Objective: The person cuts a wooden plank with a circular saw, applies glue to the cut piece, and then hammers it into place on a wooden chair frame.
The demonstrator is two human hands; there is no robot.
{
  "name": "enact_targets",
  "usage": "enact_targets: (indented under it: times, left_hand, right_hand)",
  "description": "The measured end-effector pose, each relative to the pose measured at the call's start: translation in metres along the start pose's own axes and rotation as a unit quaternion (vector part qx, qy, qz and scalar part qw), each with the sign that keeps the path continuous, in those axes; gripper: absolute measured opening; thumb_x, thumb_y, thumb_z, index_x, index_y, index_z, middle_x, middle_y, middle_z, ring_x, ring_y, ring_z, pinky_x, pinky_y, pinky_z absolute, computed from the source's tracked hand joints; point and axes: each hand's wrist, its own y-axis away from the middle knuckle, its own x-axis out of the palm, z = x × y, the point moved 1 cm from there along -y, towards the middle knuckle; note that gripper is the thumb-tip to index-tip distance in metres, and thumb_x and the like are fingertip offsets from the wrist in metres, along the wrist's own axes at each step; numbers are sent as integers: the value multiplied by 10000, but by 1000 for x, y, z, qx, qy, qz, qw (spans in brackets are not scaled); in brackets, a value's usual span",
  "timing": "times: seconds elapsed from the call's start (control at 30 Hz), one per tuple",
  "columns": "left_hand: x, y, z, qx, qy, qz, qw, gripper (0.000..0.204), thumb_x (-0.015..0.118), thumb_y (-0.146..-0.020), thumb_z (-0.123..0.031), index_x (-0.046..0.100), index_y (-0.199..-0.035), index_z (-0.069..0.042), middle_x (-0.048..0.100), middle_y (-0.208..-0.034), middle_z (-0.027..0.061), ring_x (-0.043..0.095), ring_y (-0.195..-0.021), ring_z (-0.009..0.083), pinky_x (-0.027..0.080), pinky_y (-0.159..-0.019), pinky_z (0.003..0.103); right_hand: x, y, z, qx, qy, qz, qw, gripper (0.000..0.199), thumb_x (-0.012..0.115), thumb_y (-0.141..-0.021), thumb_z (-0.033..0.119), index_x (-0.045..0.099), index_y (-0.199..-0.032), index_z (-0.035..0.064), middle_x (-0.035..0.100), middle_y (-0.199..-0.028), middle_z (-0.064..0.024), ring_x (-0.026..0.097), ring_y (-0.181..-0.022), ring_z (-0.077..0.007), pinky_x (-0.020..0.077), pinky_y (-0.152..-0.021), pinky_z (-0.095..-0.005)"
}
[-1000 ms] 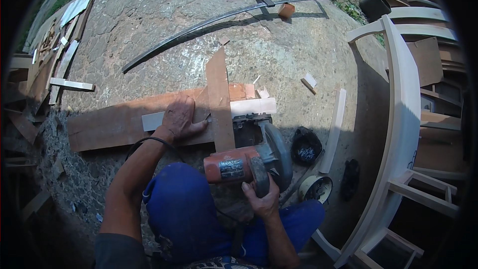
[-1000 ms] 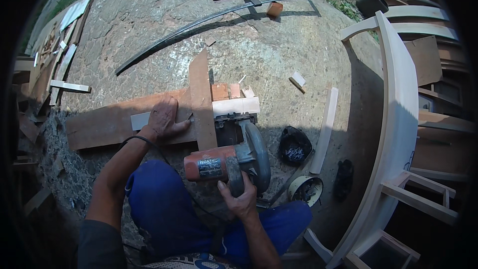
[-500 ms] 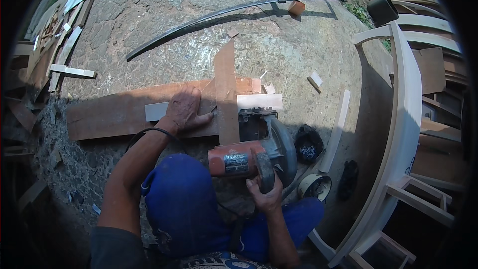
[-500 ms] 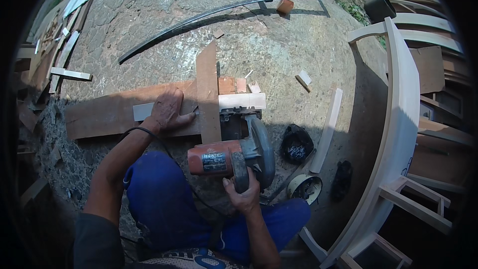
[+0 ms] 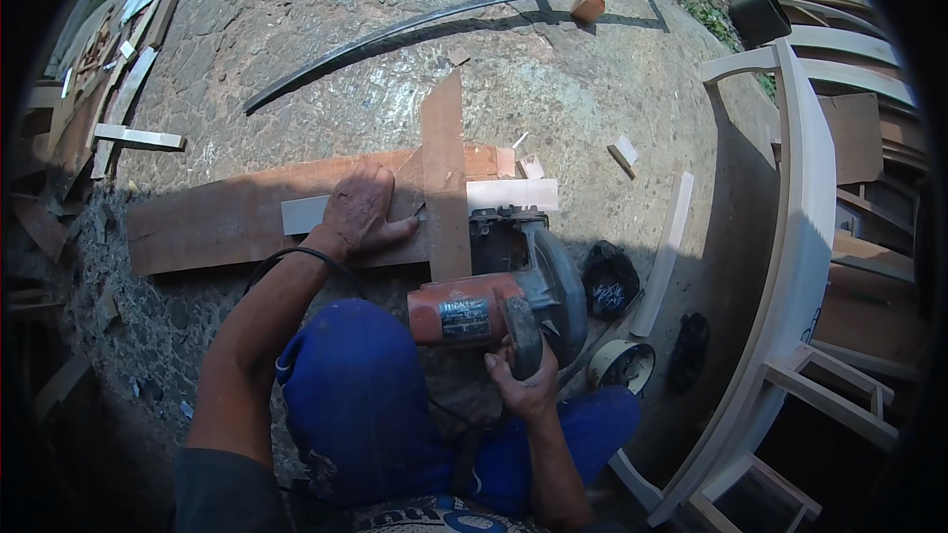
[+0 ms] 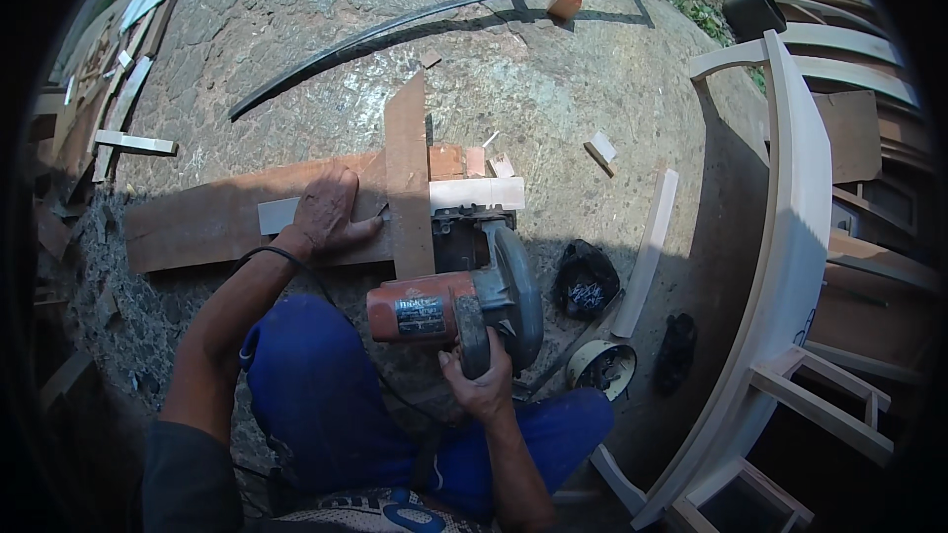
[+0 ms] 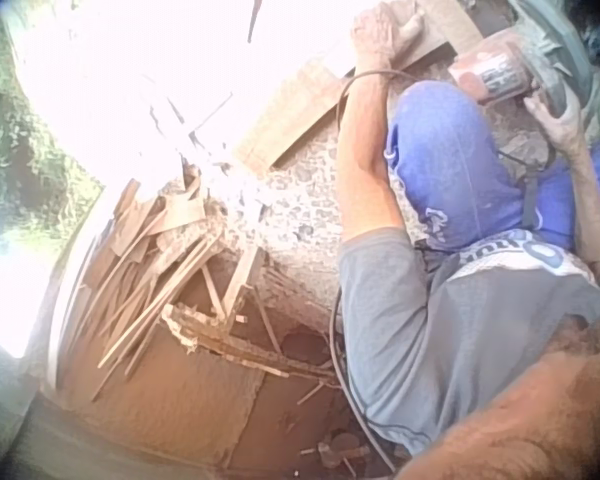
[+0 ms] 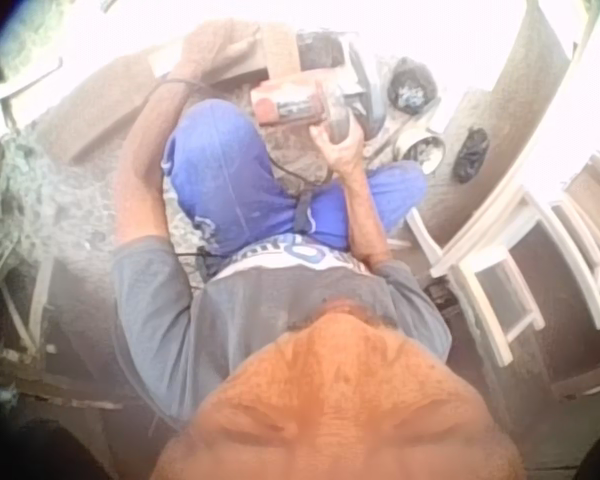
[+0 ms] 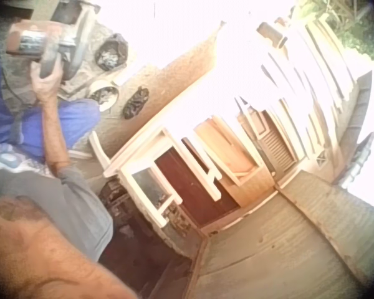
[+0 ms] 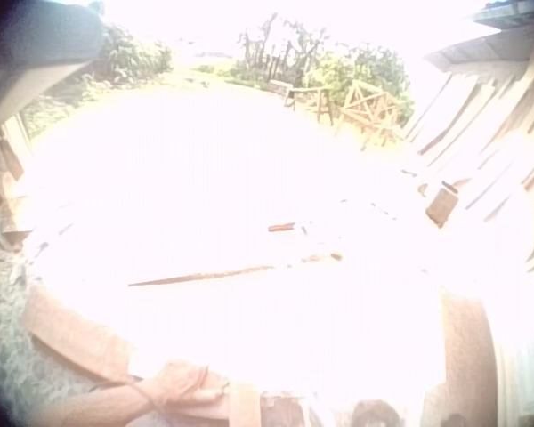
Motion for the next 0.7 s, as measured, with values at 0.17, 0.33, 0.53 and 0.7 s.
enact_targets:
  times: [0.17, 0.33, 0.53, 0.7]
  left_hand:
    - [2, 0, 1, 12, -26, -28, 999, 649, 723, -784, -542, 589, -954, 69, 576, -1000, 216, 578, -1035, 363, 485, -953, 447]
    - [3, 2, 4, 11, -29, -22, 999, 646, 729, -779, -543, 590, -951, 64, 587, -993, 224, 589, -1050, 366, 487, -955, 448]
    - [4, 2, 7, 10, -2, -10, 1000, 653, 739, -774, -536, 565, -949, 68, 583, -991, 235, 602, -1001, 386, 485, -935, 473]
    - [5, 4, 10, 23, -9, -31, 999, 665, 726, -775, -562, 587, -937, 67, 608, -979, 243, 618, -1004, 381, 494, -938, 464]
  right_hand:
    - [0, -5, 4, -18, 15, 1, 1000, 249, 767, -823, 25, 587, -996, 25, 592, -767, 13, 567, -697, -61, 487, -657, -246]
    - [2, -11, 7, 28, -19, 11, 999, 260, 756, -836, 12, 576, -1025, 18, 587, -790, 17, 558, -716, -58, 476, -675, -234]
    - [7, -24, 13, -1, -21, 13, 1000, 272, 733, -852, -11, 565, -1065, 4, 582, -808, 2, 544, -714, -56, 454, -666, -221]
    - [12, -32, 19, -9, -40, 10, 999, 283, 718, -856, -20, 550, -1084, -15, 592, -785, -14, 544, -656, -60, 441, -599, -215]
